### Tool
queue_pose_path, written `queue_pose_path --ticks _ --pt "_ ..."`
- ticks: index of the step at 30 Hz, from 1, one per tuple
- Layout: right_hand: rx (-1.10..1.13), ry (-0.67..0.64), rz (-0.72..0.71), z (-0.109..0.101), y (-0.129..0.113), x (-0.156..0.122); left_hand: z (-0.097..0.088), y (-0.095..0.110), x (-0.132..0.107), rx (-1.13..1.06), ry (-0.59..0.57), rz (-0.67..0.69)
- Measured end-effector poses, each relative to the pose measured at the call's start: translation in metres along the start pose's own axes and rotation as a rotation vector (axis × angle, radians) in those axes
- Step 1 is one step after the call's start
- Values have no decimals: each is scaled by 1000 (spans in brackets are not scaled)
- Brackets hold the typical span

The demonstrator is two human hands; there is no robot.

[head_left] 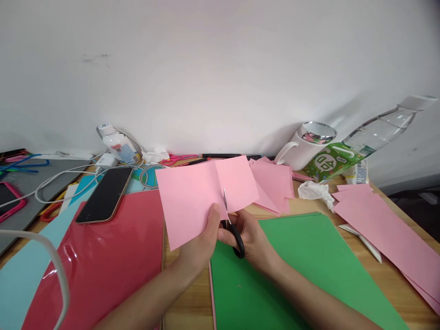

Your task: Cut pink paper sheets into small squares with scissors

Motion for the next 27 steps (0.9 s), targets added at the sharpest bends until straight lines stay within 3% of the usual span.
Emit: queue_pose_path --ticks 22,27 --pt "51 -14 6 2 0 1 -2 -5 2 -65 -36 -21" --pt "41 -13 16 1 1 0 -1 -7 2 -100 -26 25"
Point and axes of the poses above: each hand's wrist, its own x-axis towards the middle knuckle, its own z-axis out of the palm, y = z × x, the point moved 2 cm from there along x, towards the middle knuckle, and after that the axes turned 7 degrees about -y, right-handed, at the moved point
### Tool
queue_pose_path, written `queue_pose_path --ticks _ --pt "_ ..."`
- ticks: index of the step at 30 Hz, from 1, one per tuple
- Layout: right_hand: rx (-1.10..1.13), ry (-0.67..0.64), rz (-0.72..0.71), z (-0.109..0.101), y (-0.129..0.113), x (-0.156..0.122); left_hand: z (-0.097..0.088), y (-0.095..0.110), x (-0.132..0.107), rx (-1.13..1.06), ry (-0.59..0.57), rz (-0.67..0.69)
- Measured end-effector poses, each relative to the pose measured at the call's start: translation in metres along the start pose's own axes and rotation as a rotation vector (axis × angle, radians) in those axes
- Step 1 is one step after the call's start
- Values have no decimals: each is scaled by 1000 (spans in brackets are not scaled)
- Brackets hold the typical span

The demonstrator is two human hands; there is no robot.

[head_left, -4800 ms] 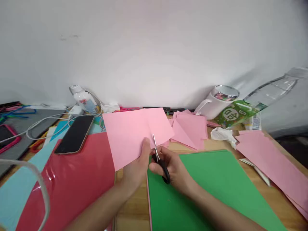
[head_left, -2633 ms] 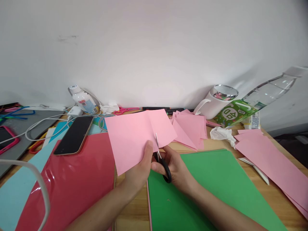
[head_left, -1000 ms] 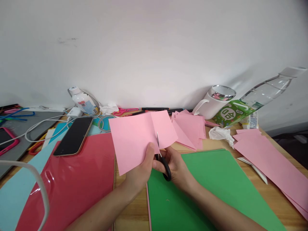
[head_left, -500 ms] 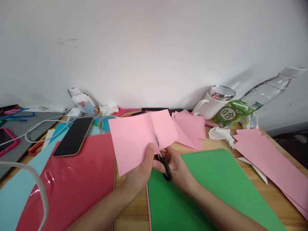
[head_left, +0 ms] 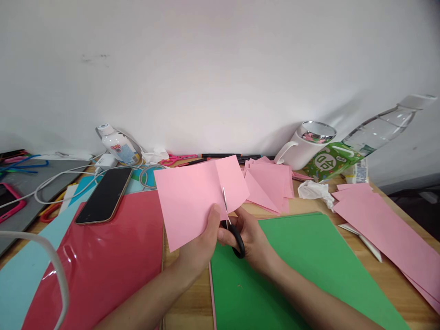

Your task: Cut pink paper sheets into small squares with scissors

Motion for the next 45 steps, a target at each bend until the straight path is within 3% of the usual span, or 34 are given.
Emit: queue_pose_path --ticks 12,20,32,36,38,40,43,45 --pt "3 24 -25 0 -1 1 2 -6 -1 15 -32 48" --pt "2 25 -20 1 -2 1 4 4 -3 20 31 3" --pt "26 19 2 2 -4 0 3 2 -4 -85 -16 41" --pt "7 -12 -26 4 -6 1 2 0 -2 -72 -115 -8" --pt "-39 -31 -18 3 -7 1 -2 0 3 -88 -106 13" --pt "-74 -96 27 2 -8 0 -11 0 13 -166 57 83" --pt "-66 -368 171 -2 -11 -5 -28 0 33 -434 235 159" --pt "-11 -570 225 -6 -16 -9 -37 0 46 -614 215 144"
Point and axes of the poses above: each hand's wrist, its own x-axis towards the middle knuckle, its own z-axis out of the palm, y = z × x, the point moved 2 cm from there along x, towards the middle knuckle, and after that the axes turned 7 degrees about -y, right-handed, at the moved point
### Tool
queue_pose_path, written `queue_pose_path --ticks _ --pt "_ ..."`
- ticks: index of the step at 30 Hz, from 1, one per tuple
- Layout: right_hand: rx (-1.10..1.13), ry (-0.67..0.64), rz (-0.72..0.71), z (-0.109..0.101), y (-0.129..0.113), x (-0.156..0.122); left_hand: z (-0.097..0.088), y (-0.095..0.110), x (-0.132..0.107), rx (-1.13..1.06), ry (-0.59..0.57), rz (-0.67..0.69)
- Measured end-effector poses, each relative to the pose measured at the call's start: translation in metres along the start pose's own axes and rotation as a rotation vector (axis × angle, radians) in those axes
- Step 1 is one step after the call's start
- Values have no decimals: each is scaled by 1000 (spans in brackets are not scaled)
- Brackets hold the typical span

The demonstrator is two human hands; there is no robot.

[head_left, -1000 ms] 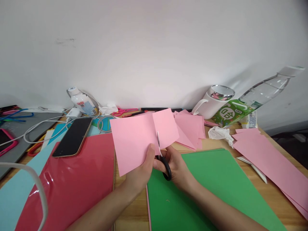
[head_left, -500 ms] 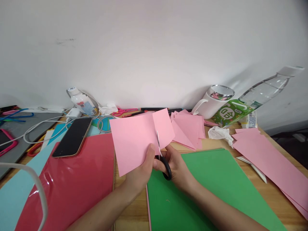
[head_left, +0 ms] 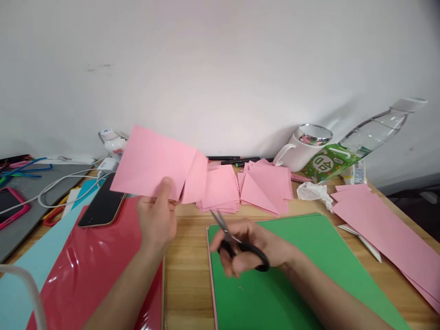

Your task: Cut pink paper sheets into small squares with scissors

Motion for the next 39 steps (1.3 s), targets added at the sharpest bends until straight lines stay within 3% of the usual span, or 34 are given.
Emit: queue_pose_path --ticks 2,5,6,8,10,13,16,19,24,28,31,39 --pt "91 24 -140 -8 -9 -7 -4 3 11 -91 -48 -71" --pt "271 515 -516 -34 -25 -16 -8 7 15 -98 -285 -394" --pt "299 687 -569 -42 -27 -18 -9 8 13 -85 -392 -504" --pt "241 900 -534 -55 -28 -20 -11 10 8 -14 -595 -688" --pt "166 934 -383 -60 -24 -17 -12 11 3 91 -759 -787" --pt "89 700 -165 -52 -13 -8 -12 9 -2 217 -899 -845" --pt "54 600 -112 -42 -6 -2 -12 5 -2 219 -867 -862" --pt "178 730 -213 -45 -6 -2 -9 3 2 30 -840 -791" --pt "421 1031 -497 -64 -7 -8 3 5 -4 -266 -890 -474" --pt "432 1103 -547 -64 -3 -7 19 -1 -22 -152 -952 -375" --pt "374 1124 -574 -57 -2 -7 21 -10 -26 -38 -727 -413" --pt "288 1187 -654 -52 -7 -10 6 -16 -4 0 -563 -386"
Point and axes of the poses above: each hand's wrist, its own x-axis towards the middle knuckle, its own z-axis out of the palm, y = z × x, the point moved 2 cm from there along x, towards the middle knuckle, and after that the axes turned 7 degrees about -y, right-handed, at the moved point
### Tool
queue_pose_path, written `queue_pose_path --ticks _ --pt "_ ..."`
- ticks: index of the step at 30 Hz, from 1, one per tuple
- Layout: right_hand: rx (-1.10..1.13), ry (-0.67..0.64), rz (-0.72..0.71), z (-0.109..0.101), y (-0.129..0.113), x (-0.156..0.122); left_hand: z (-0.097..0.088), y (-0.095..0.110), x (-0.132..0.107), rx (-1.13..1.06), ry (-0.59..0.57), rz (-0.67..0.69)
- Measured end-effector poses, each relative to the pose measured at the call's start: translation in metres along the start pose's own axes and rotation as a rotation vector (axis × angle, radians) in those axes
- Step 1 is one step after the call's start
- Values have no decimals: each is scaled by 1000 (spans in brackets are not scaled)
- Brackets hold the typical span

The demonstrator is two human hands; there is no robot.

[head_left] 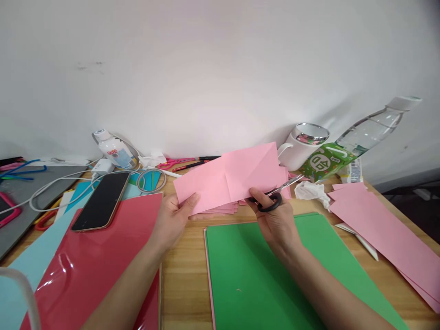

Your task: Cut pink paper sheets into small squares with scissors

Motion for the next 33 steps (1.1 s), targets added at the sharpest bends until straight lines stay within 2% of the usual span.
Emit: queue_pose_path --ticks 4,8,10,12,14,15,16,18,20,22,25,28,33 --pt "-20 -27 11 1 1 0 -4 5 0 -5 50 24" --pt "-107 -117 23 7 1 -6 -11 11 2 -1 124 89" --pt "-257 -266 88 11 1 -10 -16 15 3 8 167 133" --pt "-408 -535 213 15 4 -15 -20 19 4 15 191 169" --pt "-470 -776 349 19 8 -22 -22 23 4 20 190 197" --pt "-451 -819 386 20 9 -25 -22 25 4 22 184 208" --pt "-405 -806 398 20 10 -26 -22 26 3 21 177 212" --pt "-271 -653 355 20 10 -24 -21 28 1 7 135 181" --pt "-156 -497 319 18 8 -18 -20 28 -3 -19 34 107" --pt "-70 -427 337 15 7 -12 -19 27 -6 -43 -101 26" --pt "-20 -416 409 12 9 -6 -18 27 -11 -54 -228 -38" --pt "-61 -411 392 10 11 -6 -20 31 -14 -79 -251 -29" --pt "-85 -534 416 12 8 -5 -22 31 -12 -14 -287 -91"
Point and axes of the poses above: each hand's wrist, its own x-axis towards the middle knuckle, its own z-axis out of the palm, y = z × x, the point moved 2 cm from there along x, towards the middle knuckle, and after that the axes turned 7 degrees about -y, right-handed, at the moved point
